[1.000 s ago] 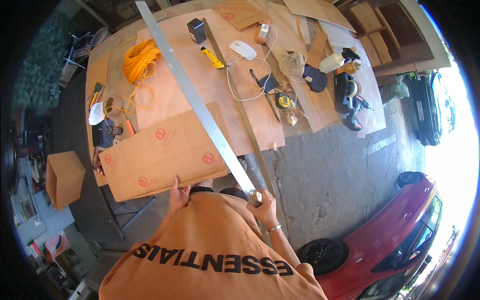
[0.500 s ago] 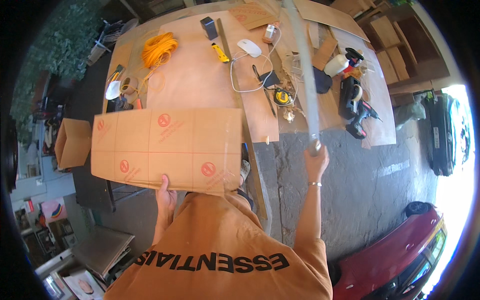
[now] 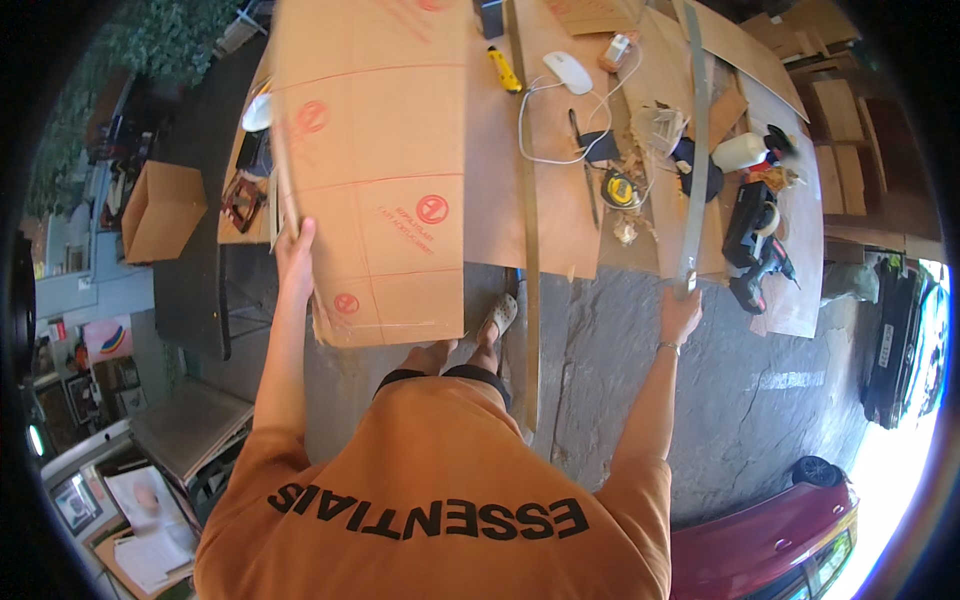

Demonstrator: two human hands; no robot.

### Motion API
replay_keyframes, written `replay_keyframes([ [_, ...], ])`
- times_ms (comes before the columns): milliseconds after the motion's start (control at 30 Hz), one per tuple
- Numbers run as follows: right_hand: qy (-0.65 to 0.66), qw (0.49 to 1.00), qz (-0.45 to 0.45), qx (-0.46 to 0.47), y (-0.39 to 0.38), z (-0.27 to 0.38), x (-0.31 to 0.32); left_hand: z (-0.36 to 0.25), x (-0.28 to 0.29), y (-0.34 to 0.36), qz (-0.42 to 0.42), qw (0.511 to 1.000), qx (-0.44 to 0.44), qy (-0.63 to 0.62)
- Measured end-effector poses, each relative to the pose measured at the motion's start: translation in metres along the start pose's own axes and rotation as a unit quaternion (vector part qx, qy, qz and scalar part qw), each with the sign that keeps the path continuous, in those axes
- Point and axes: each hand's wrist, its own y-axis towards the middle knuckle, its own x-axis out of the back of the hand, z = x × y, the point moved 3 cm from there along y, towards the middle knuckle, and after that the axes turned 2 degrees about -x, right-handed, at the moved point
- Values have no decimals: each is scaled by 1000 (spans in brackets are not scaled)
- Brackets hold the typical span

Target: The person measures and marks a large acrylic sheet on a workbench, then uses a metal straightedge and a utility knife to score and snap the sheet into smaller pieces. The person repeats the measuring, scoring, and snapping steps to produce multiple cut pieces.

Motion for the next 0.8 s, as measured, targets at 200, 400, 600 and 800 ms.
replay_keyframes([
  [200, -113, 992, -27, 50, -2, 5, 9, 65, -22, 46, 85, 994, 59, 19],
  [400, -122, 949, -51, 286, -42, 92, -11, 63, -14, 57, -41, 882, -210, 419],
  [600, -95, 952, 45, 289, -69, 201, -73, 137, 75, -83, -420, 904, 31, 70],
  [800, -15, 878, 193, 439, -167, 338, -119, 204, 30, -207, -162, 886, 307, -309],
])
